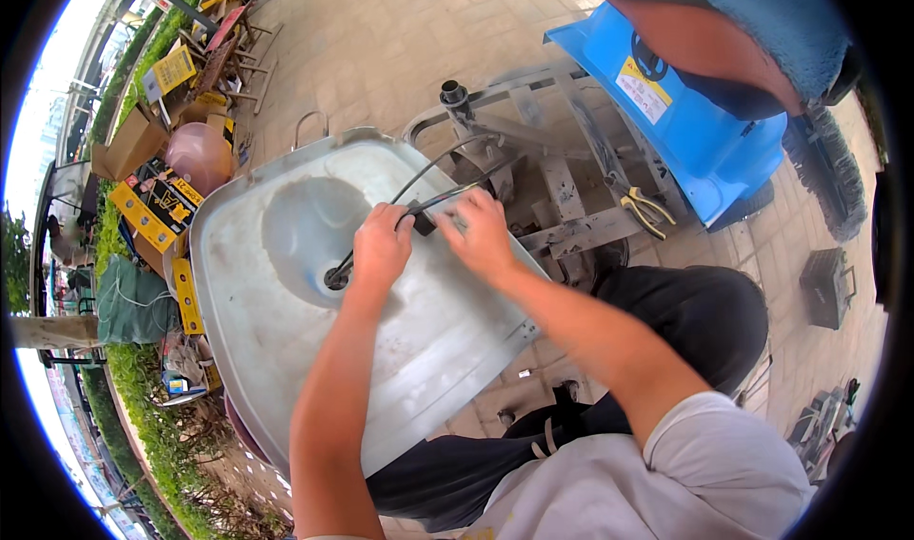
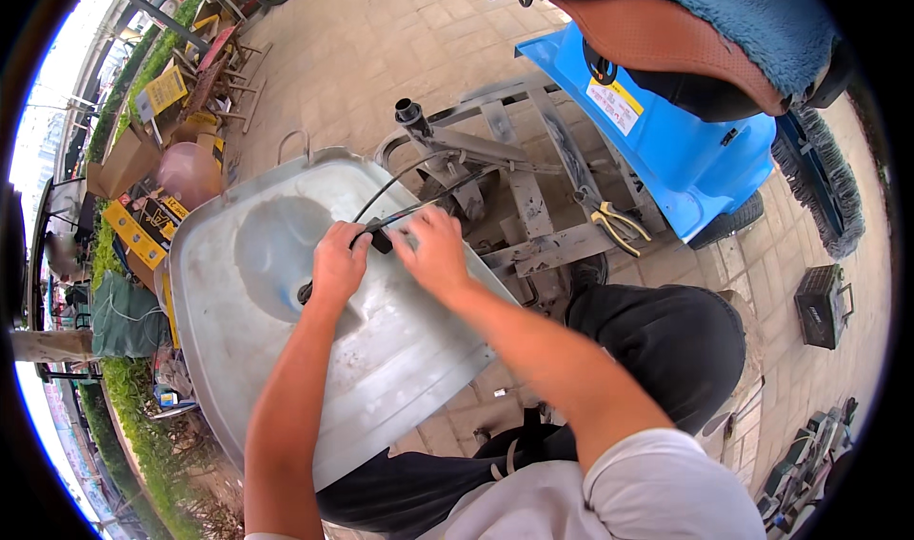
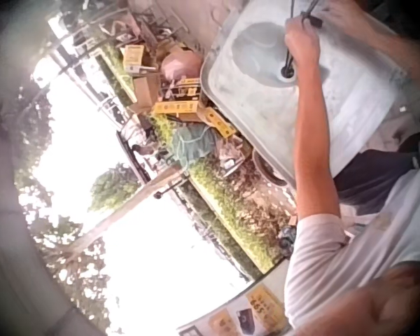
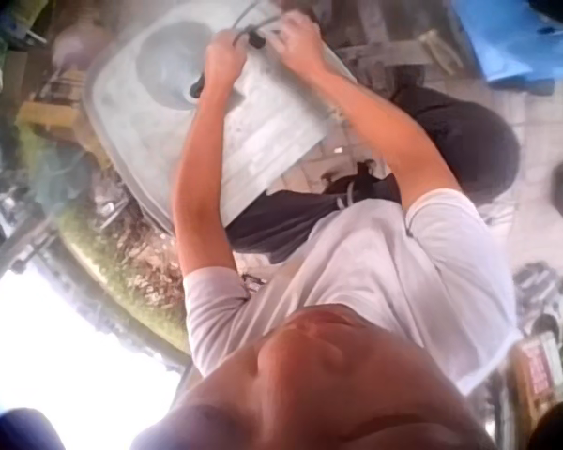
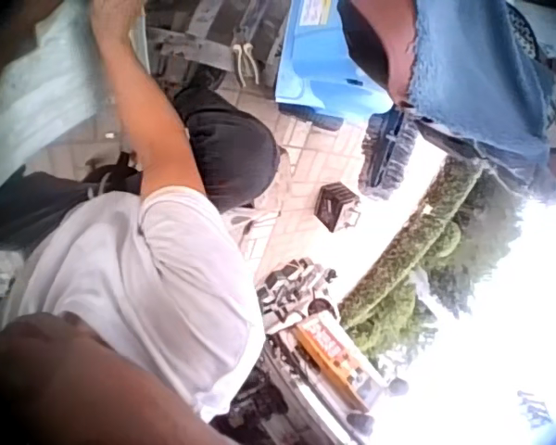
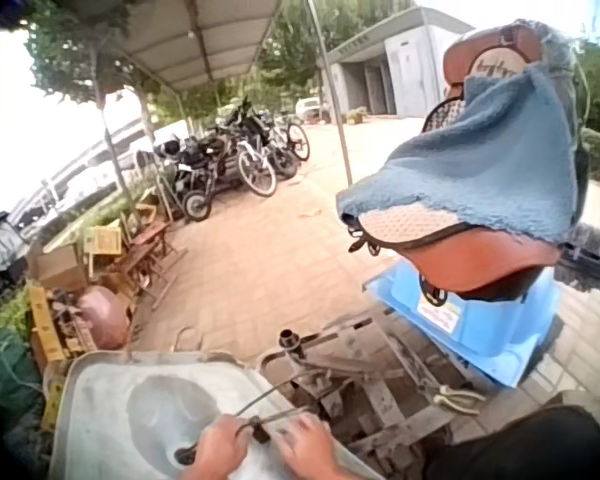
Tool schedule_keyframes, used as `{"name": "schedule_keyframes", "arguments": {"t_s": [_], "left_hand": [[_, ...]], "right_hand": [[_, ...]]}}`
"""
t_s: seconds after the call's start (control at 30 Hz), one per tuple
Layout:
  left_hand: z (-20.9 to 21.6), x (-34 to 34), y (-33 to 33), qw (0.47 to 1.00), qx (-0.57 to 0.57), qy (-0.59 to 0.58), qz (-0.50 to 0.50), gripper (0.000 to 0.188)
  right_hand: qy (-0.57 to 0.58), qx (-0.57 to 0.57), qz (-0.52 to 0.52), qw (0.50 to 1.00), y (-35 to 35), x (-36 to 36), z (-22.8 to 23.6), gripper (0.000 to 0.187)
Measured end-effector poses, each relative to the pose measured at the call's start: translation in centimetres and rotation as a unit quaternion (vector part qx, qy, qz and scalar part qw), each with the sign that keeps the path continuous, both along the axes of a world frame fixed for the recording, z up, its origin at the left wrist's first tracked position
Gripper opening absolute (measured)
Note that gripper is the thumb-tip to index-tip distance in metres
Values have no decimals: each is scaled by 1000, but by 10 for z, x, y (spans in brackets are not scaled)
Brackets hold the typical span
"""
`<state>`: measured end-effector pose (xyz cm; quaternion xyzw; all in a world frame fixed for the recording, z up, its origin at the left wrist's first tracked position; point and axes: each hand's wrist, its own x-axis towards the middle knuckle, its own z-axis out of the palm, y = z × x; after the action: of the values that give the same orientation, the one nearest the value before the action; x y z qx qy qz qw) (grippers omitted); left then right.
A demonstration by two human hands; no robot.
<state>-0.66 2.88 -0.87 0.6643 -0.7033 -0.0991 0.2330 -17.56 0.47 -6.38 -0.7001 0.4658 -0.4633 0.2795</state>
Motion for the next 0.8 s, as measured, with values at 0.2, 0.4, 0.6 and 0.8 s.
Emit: {"name": "schedule_keyframes", "arguments": {"t_s": [0.2,0.4,0.6,0.8], "left_hand": [[9,-9,-2,997,50,-59,-18,13],[8,-6,5,998,47,10,-31,21],[2,-9,4,996,12,58,-63,20],[-3,-5,13,995,1,29,-97,15]], "right_hand": [[-136,210,37,967,17,29,-28,34],[-61,375,167,910,-13,4,3,35],[-269,538,152,785,-13,-11,-1,39],[-376,614,144,679,-17,-30,46,39]]}}
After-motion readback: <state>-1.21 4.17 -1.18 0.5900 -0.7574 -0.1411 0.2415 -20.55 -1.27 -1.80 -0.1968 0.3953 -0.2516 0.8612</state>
